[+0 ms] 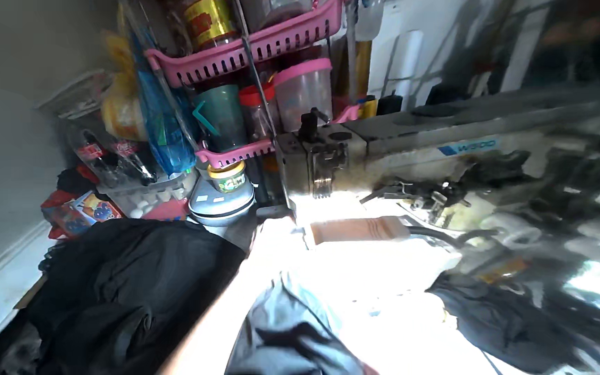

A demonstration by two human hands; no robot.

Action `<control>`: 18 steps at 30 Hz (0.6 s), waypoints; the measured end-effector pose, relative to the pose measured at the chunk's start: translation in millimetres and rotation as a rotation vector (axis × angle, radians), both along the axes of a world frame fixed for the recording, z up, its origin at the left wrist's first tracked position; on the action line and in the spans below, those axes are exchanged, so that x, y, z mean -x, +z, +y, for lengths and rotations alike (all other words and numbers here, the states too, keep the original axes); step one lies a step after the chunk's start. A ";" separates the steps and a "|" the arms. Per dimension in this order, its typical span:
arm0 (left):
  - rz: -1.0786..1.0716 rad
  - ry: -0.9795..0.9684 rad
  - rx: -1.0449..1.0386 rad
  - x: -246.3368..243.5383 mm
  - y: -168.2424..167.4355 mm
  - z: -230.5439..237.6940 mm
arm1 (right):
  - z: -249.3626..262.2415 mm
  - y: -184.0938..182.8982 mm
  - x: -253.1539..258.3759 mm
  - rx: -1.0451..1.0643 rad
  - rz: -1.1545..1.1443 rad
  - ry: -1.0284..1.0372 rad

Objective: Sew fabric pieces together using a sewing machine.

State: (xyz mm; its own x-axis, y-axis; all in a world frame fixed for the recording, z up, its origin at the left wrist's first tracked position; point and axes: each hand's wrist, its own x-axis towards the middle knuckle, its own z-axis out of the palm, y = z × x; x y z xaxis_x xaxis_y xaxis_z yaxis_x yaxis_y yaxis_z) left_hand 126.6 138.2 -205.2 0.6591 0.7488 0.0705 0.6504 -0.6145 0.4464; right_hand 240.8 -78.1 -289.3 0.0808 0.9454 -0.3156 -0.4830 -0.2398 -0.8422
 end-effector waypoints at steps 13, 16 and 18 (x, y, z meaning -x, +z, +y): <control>-0.081 0.073 -0.078 -25.9 19.9 16.0 | 45.5 3.1 -11.5 -0.148 0.017 -0.119; -0.099 0.020 -0.121 -26.1 31.0 13.9 | 47.9 9.3 -10.9 -0.153 -0.032 -0.109; -0.083 -0.015 -0.098 -23.8 39.9 9.5 | 48.8 7.5 -12.1 -0.148 -0.055 -0.112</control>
